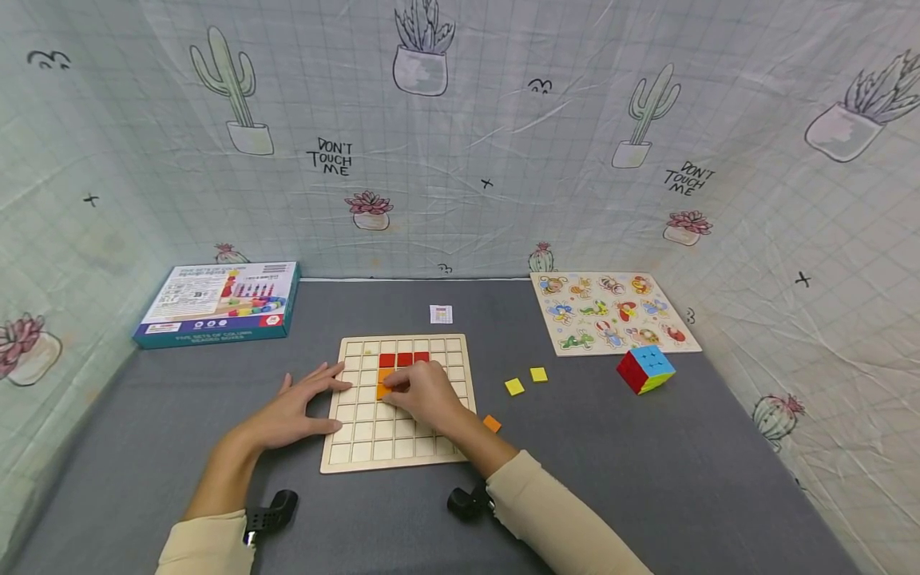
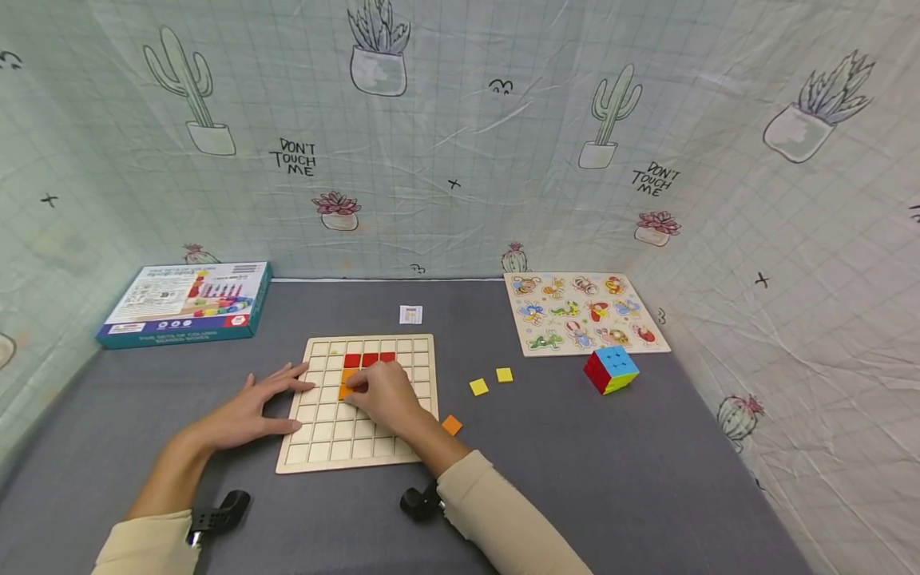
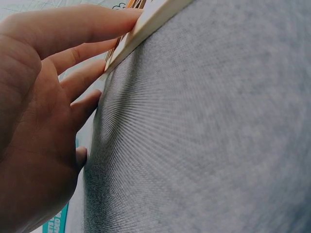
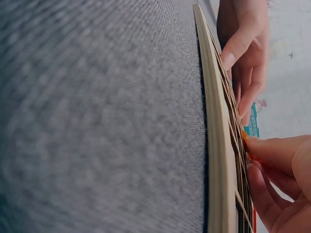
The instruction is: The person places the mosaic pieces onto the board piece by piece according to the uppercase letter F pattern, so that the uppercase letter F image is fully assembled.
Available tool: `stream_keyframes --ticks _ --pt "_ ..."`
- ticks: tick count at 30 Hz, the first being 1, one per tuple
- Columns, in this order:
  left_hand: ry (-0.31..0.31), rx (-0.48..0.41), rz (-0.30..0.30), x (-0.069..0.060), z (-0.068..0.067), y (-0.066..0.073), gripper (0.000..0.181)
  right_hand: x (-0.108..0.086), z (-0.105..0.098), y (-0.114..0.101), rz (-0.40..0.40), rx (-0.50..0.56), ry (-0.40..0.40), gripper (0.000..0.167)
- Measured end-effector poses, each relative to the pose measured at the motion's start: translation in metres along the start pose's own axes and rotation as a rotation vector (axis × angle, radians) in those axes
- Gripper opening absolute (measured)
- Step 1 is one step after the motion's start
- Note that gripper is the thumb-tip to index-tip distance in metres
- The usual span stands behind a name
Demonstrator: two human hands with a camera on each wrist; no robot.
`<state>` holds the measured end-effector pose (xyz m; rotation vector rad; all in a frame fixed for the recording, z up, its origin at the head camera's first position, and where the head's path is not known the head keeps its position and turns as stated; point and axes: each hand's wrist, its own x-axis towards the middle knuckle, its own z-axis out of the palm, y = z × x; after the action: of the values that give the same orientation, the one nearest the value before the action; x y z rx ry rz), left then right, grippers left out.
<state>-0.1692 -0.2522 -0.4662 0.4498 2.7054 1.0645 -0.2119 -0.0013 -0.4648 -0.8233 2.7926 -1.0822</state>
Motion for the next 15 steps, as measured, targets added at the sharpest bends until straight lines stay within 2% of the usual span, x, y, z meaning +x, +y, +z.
stream_keyframes --ticks 15 --pt "0.004 0.01 0.002 0.0009 0.0004 -0.0012 0.06 -0.0013 0.0005 -0.0001 -0.007 -0.02 0.007 0.015"
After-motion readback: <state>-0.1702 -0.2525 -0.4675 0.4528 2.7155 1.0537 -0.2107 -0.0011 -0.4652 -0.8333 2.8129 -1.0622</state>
